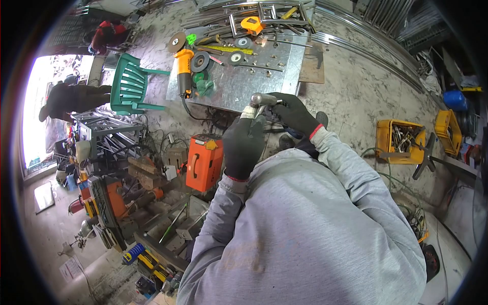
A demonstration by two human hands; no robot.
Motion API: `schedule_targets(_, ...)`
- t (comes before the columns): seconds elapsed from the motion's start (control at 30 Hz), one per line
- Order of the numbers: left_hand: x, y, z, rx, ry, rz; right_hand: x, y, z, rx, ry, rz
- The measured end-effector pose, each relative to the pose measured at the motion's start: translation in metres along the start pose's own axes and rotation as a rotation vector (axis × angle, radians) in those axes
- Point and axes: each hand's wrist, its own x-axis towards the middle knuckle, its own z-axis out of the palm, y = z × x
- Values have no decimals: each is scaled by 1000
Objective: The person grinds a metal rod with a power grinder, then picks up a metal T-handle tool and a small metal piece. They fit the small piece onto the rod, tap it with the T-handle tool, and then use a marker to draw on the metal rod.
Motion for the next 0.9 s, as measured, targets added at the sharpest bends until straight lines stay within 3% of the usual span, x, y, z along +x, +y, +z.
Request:
schedule_targets(0.37, -2, -2, -3, 37, -20, 6, 1, 4, 1, 6, 5, -11)
schedule_targets(0.47, 0, 2, -6, 45, -42, 12, 3, 6, 3, 13, 27, -110)
schedule_targets(0.9, 5, 0, -8, 55, -31, 7, 1, 8, 3, 22, 40, -19)
